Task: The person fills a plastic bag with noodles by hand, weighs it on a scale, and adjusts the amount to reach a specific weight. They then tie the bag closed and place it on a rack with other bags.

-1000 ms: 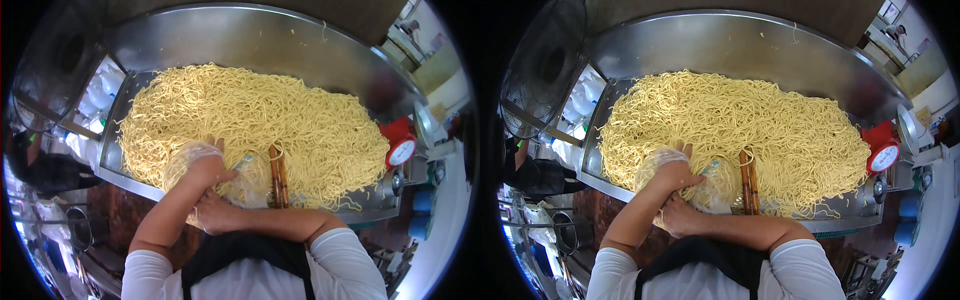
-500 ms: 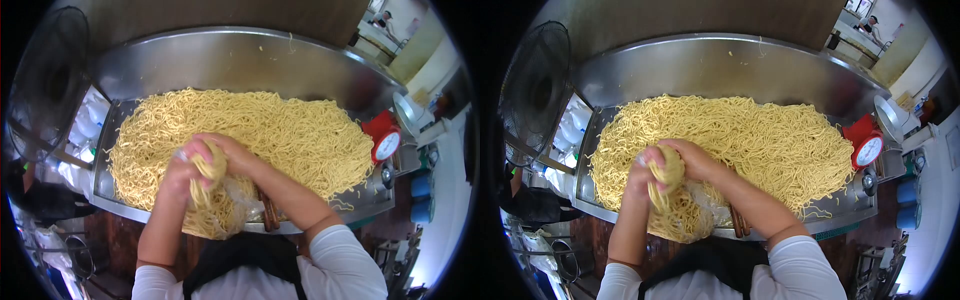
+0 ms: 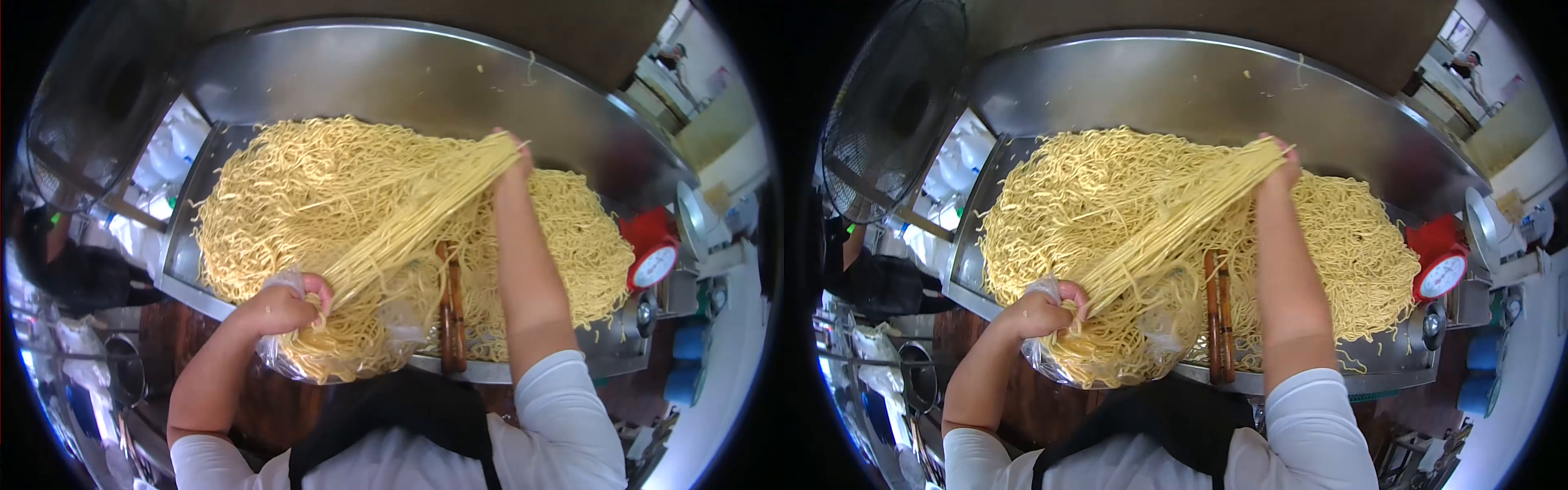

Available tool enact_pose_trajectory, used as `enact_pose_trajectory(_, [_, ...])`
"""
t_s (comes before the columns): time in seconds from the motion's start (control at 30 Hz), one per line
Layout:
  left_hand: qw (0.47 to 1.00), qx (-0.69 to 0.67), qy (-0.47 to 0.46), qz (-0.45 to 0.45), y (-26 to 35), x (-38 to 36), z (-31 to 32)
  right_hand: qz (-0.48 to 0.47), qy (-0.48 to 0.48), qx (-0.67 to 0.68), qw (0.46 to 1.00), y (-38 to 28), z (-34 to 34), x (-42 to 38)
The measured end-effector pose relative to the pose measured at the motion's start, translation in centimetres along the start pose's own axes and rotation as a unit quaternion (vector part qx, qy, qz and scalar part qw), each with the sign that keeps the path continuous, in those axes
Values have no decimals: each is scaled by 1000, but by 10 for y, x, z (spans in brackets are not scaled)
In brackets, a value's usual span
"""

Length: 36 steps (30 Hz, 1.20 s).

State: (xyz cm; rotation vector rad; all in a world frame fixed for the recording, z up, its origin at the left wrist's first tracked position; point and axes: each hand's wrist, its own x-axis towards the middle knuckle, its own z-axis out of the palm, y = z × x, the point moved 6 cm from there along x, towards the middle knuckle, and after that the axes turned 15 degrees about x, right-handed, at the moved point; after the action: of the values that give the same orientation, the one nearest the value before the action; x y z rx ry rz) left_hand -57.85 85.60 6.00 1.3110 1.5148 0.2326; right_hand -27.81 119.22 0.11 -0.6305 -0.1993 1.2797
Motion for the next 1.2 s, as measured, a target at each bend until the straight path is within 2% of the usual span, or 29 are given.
enact_pose_trajectory(0.03, [998,61,-4,25,-3,-2,-1,-9,-9,-5,1000,-10,-3,2])
enact_pose_trajectory(0.07, [998,59,-2,19,-5,-5,-4,-21,-19,-8,1000,-19,-8,6])
enact_pose_trajectory(0.13, [976,210,-15,-49,-15,-12,-7,-38,-14,-33,999,-25,-41,49])
enact_pose_trajectory(0.2, [973,224,8,-64,-29,-18,-13,-56,-8,-62,996,-26,-56,60])
enact_pose_trajectory(0.27, [968,239,32,-73,-37,-21,-14,-82,24,-201,976,-37,-63,55])
enact_pose_trajectory(0.33, [948,303,62,-74,-36,-25,-16,-69,32,-168,983,-48,-58,41])
enact_pose_trajectory(0.37, [948,303,59,-73,-38,-27,-14,-3,-84,-442,893,-47,-42,36])
enact_pose_trajectory(0.4, [943,320,72,-54,-38,-30,-13,65,-191,-671,713,-41,-34,27])
enact_pose_trajectory(0.43, [937,336,86,-36,-37,-31,-12,66,-190,-674,711,-53,-22,18])
enact_pose_trajectory(0.5, [940,326,95,-41,-33,-36,-12,241,-356,-782,452,-41,-8,-23])
enact_pose_trajectory(0.57, [941,319,107,-45,-30,-39,-12,99,-481,-784,378,-16,27,-61])
enact_pose_trajectory(0.6, [938,325,115,-27,-26,-39,-13,114,-481,-779,385,6,44,-98])
enact_pose_trajectory(0.67, [933,339,123,-4,-18,-39,-16,130,-601,-671,415,63,62,-178])
enact_pose_trajectory(0.7, [936,338,99,-10,-17,-38,-15,148,-616,-625,457,86,67,-217])
enact_pose_trajectory(0.73, [938,338,77,-16,-16,-37,-16,201,-608,-562,523,117,58,-238])
enact_pose_trajectory(0.77, [935,345,77,-9,-14,-36,-17,152,-601,-554,555,137,46,-252])
enact_pose_trajectory(0.8, [948,307,84,-9,-17,-35,-19,146,-597,-556,559,145,43,-255])
enact_pose_trajectory(0.87, [959,272,83,-4,-31,-32,-21,283,-536,-654,452,158,10,-258])
enact_pose_trajectory(0.93, [967,208,121,-85,-65,-27,-35,160,-556,-672,462,132,-9,-232])
enact_pose_trajectory(1.0, [964,196,147,-101,-86,-26,-39,70,-605,-702,369,82,-14,-232])
enact_pose_trajectory(1.03, [955,220,156,-125,-92,-26,-40,66,-603,-706,366,69,-29,-230])
enact_pose_trajectory(1.07, [944,242,167,-150,-96,-27,-41,-12,-617,-678,400,57,-37,-230])
enact_pose_trajectory(1.1, [942,254,175,-133,-91,-27,-41,-89,-626,-643,431,44,-34,-233])
enact_pose_trajectory(1.13, [942,257,174,-127,-87,-30,-39,-92,-621,-647,432,44,-37,-233])
enact_pose_trajectory(1.2, [948,232,217,-8,-55,-43,-40,-111,-570,-622,525,43,-32,-228])
